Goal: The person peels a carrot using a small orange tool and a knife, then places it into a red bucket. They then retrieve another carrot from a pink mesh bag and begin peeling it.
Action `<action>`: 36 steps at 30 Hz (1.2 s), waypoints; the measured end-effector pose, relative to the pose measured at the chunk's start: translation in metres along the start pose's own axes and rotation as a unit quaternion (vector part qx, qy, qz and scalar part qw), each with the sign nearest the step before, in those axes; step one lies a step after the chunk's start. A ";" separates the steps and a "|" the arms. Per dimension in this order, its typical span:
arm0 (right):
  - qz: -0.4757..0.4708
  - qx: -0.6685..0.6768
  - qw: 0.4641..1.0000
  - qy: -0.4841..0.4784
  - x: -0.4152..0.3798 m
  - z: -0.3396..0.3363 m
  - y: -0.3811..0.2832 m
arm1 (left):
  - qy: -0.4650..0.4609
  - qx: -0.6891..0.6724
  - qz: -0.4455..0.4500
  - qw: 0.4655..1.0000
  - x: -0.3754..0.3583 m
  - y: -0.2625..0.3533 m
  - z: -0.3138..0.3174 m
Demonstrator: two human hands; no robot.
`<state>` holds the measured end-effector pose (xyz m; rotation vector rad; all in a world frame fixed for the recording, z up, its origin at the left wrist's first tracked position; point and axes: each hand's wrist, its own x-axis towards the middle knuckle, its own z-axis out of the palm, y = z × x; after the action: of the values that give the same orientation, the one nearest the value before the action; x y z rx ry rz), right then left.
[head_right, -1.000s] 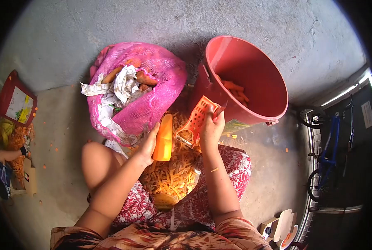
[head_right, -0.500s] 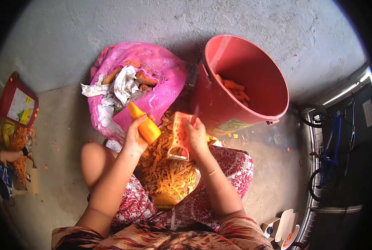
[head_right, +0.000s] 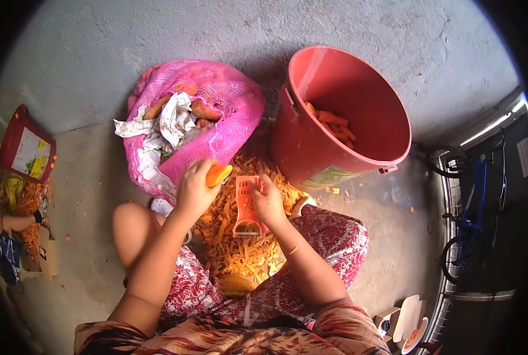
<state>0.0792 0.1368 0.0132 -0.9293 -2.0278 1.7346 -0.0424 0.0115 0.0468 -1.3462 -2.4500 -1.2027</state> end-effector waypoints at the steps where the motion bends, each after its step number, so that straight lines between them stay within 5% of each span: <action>1: 0.004 -0.029 0.999 -0.030 -0.002 -0.002 0.000 | -0.002 0.014 0.006 1.000 -0.001 -0.003 0.001; 11: 0.018 -0.052 0.989 -0.136 -0.023 -0.011 0.005 | -0.015 0.134 0.135 0.982 -0.002 0.005 -0.003; 15: -0.066 -0.155 0.977 -0.128 -0.035 -0.009 -0.010 | -0.023 0.208 0.110 0.972 -0.004 0.007 0.003; 30: -0.005 -0.217 0.976 0.018 -0.026 0.013 0.010 | -0.036 0.232 0.109 0.966 -0.016 0.023 0.013; 32: 0.010 -0.187 0.982 0.007 -0.025 0.014 0.013 | -0.042 0.173 0.110 0.978 -0.017 0.023 0.011; 36: 0.070 -0.071 0.989 -0.106 0.011 0.021 0.123 | -0.004 -0.029 0.117 0.993 -0.020 0.044 0.009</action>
<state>0.0911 0.1349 -0.1119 -0.9879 -2.2976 1.8516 0.0048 0.0176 0.0582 -1.6038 -2.2001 -1.2191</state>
